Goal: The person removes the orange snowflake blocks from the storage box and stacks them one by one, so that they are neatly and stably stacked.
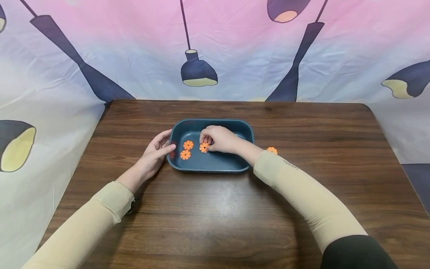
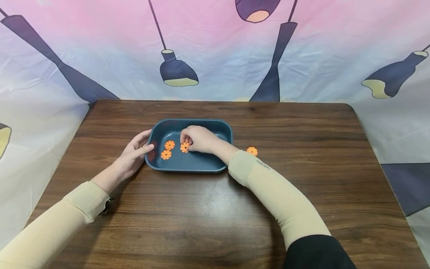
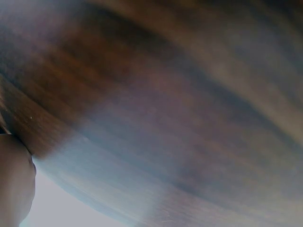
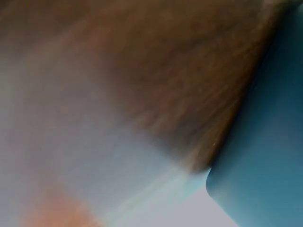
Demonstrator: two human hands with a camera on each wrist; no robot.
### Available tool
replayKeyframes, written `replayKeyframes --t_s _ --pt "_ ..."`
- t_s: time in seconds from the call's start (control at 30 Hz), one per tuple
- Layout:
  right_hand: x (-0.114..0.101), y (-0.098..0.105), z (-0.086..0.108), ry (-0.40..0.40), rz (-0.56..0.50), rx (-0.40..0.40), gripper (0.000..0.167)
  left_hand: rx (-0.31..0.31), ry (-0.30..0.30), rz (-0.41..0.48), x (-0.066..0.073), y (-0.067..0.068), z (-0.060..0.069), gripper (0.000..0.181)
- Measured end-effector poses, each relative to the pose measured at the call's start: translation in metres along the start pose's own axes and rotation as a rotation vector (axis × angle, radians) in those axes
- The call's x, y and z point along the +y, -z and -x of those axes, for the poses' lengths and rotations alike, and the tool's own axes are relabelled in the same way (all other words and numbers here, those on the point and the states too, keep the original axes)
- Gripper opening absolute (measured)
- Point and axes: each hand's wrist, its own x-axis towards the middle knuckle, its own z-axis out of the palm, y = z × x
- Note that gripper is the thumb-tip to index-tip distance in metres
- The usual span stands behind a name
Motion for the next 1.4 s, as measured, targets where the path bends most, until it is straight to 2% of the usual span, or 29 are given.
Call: replayKeyframes --t_s 0.27,0.73,1.03,1.4 --pt "0.004 0.013 0.008 -0.002 -0.078 -0.005 0.005 0.000 -0.007 0.011 0.000 -0.001 -0.001 0.044" --pt "0.004 0.042 0.032 0.031 -0.071 0.069 0.005 0.001 0.016 -0.013 -0.001 0.000 -0.002 0.045" --pt "0.013 0.064 0.059 0.015 -0.093 0.124 0.006 0.005 0.019 -0.006 0.000 -0.001 -0.001 0.045" --pt "0.032 0.086 0.099 -0.068 -0.127 0.183 0.012 -0.001 0.016 -0.028 0.001 0.001 -0.001 0.045"
